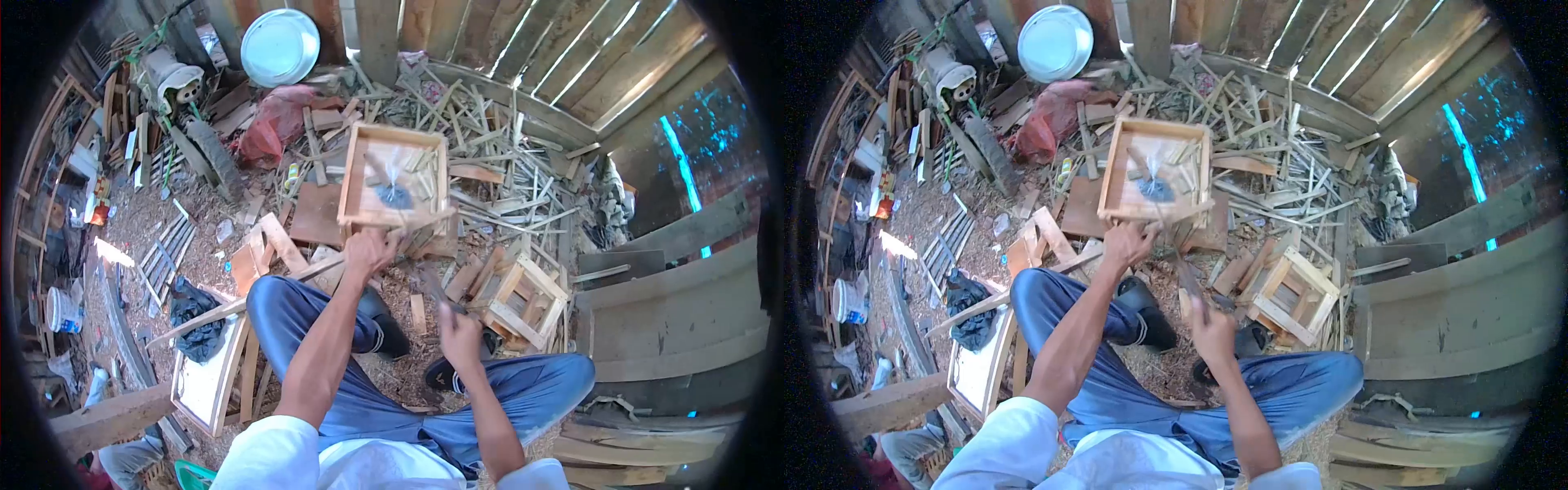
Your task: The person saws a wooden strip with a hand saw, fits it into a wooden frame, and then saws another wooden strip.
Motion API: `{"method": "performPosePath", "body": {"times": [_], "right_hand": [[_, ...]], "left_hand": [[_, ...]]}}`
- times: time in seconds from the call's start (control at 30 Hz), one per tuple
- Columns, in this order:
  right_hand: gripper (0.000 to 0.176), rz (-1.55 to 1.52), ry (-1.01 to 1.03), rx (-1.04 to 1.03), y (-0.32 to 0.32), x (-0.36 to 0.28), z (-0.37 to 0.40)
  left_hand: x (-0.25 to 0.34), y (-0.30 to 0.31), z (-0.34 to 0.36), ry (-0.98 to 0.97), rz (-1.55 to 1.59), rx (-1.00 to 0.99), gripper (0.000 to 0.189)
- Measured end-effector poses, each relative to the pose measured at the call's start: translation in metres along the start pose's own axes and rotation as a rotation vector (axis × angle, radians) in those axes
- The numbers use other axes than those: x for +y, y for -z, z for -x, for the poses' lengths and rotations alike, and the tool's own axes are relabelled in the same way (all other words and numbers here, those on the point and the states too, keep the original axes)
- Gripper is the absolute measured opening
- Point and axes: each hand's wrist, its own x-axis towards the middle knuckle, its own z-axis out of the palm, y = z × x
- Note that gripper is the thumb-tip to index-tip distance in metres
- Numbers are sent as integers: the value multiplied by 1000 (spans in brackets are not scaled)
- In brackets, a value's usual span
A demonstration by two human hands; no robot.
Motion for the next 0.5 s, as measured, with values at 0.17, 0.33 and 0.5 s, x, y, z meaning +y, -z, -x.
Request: {"method": "performPosePath", "body": {"times": [0.17, 0.33, 0.5], "right_hand": [[47, 14, 25, -36, -29, 4, -34], [46, -52, 158, 72, -44, 24, -24], [44, -53, 41, -24, -40, 28, -26]], "left_hand": [[-6, 6, 1, -13, -20, -11, 64], [-5, 5, 4, -9, -7, -42, 62], [-16, 1, 3, -121, 20, -13, 62]]}}
